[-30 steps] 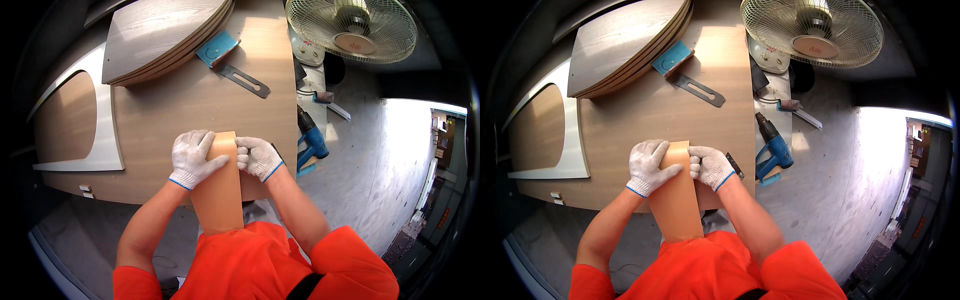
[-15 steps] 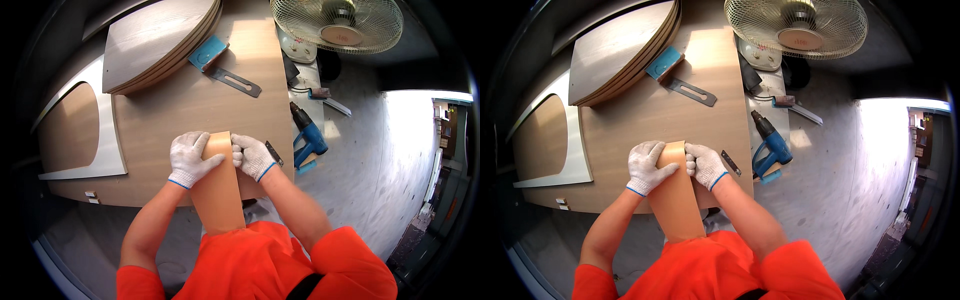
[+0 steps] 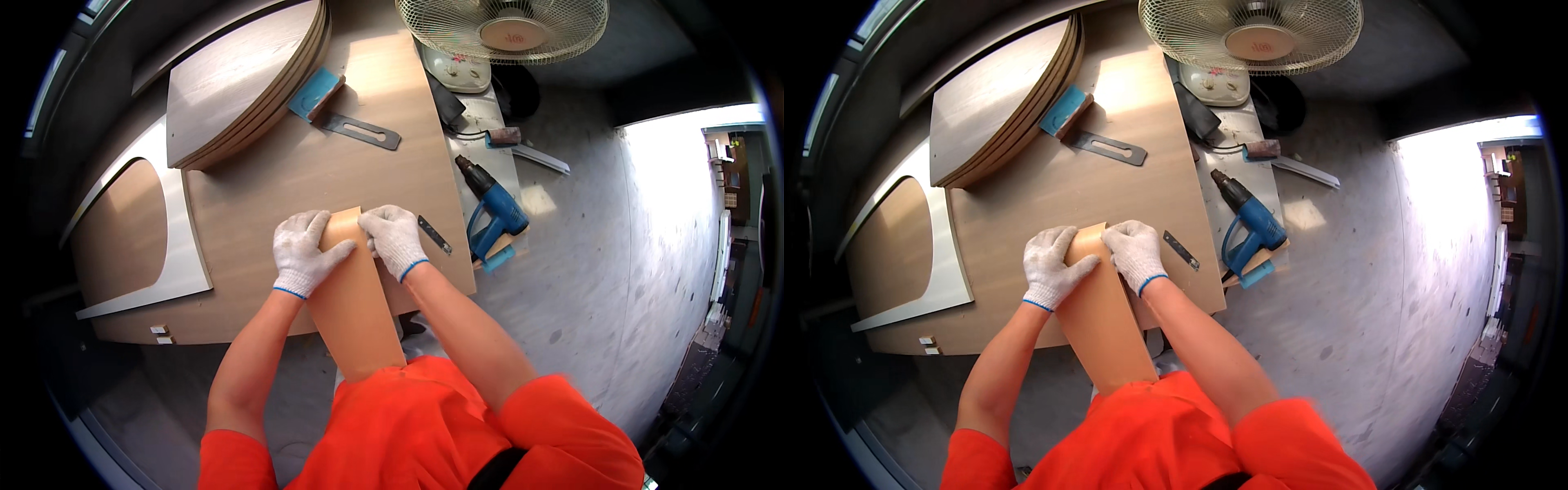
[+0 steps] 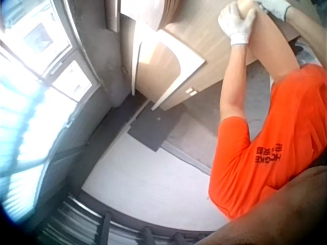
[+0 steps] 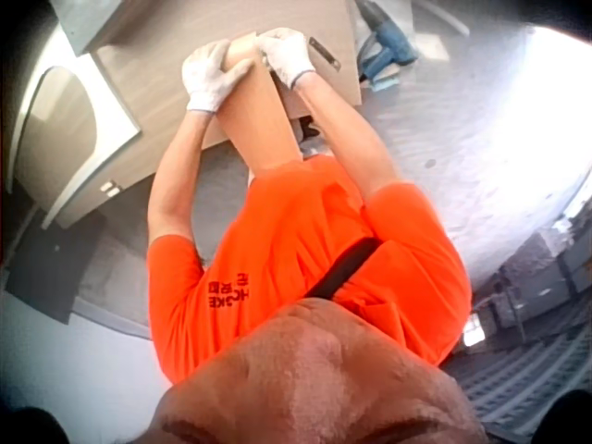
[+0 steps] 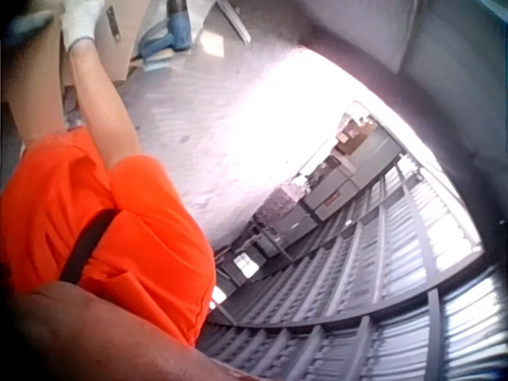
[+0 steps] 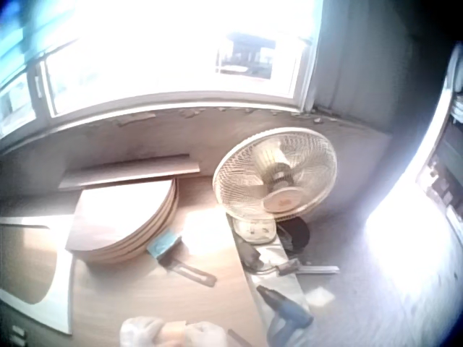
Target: The person uses a heat gun to warm a rectangular wooden board, then smooths the surface with a scraper and sanding block. They trim the edges with a utility knife and sand the corners. Finally, the person carries the finished board across the workshop and places it on a stack of similar boards.
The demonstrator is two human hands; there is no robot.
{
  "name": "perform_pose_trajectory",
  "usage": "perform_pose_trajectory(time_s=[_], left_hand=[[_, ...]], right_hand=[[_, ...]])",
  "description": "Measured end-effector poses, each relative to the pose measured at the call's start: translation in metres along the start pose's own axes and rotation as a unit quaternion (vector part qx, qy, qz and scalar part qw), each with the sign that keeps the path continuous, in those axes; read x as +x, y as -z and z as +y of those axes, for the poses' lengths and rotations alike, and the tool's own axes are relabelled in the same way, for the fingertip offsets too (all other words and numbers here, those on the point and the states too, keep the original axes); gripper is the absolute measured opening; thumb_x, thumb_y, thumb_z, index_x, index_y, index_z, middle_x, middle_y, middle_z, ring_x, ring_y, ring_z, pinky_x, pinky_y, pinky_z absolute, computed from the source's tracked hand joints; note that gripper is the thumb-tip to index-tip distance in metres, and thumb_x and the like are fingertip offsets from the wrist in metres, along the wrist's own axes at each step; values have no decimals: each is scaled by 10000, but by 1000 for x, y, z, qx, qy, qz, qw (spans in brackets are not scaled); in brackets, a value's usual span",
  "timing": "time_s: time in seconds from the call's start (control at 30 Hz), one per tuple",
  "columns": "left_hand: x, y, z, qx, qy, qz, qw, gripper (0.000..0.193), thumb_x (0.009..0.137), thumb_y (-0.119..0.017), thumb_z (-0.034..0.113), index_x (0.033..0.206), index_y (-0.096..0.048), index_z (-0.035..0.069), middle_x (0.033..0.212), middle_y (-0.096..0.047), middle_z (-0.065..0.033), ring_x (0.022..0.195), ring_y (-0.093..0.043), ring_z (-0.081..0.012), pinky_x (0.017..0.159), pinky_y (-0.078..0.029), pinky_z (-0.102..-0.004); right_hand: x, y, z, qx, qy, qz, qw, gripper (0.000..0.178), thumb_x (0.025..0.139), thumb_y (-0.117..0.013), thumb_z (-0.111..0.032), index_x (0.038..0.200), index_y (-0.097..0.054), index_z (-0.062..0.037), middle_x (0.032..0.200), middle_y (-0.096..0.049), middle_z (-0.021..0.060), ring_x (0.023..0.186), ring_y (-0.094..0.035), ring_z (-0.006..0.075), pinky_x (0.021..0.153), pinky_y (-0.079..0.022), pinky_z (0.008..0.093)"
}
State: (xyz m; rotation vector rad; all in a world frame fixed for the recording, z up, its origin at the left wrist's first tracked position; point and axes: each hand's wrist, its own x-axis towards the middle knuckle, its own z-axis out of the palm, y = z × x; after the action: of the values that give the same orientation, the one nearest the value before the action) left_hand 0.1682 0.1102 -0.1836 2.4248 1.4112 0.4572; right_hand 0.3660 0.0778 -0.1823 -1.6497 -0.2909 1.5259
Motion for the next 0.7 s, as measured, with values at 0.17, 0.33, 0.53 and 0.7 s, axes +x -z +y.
perform_pose_trajectory(time_s=[0.17, 0.33, 0.53, 0.7], left_hand=[[3, -4, 12, -3, -18, 9, 1000, 607, 748, -912, 450, 1185, -795, 45, 1213, -768, -143, 1142, -704, -363, 1051, -516, -519], [29, -9, 65, 20, 57, -79, 995, 679, 804, -811, 515, 1278, -713, 40, 1288, -708, -148, 1285, -603, -352, 1224, -326, -547], [42, -44, 102, 17, 74, 5, 997, 493, 808, -798, 420, 1138, -755, 57, 1169, -736, -124, 1185, -645, -332, 1130, -388, -514], [52, -60, 101, -5, 90, 29, 995, 273, 835, -769, 337, 925, -753, 79, 986, -735, -92, 1021, -668, -327, 997, -455, -494]], right_hand=[[-7, 37, 8, -64, 147, 67, 985, 220, 994, -759, -187, 1033, -775, 29, 813, -736, 43, 776, -714, 158, 707, -576, 313], [-27, 129, 31, -490, 336, 273, 756, 565, 938, -827, -242, 1412, -652, 13, 1373, -678, 260, 1239, -689, 421, 1064, -559, 461], [-19, 148, 38, -386, 221, 192, 875, 724, 926, -842, -254, 1532, -549, 12, 1454, -636, 294, 1344, -637, 446, 1136, -527, 477], [-17, 153, 43, -371, 216, 177, 886, 748, 919, -849, -268, 1537, -542, 23, 1460, -632, 299, 1350, -634, 449, 1140, -524, 484]])
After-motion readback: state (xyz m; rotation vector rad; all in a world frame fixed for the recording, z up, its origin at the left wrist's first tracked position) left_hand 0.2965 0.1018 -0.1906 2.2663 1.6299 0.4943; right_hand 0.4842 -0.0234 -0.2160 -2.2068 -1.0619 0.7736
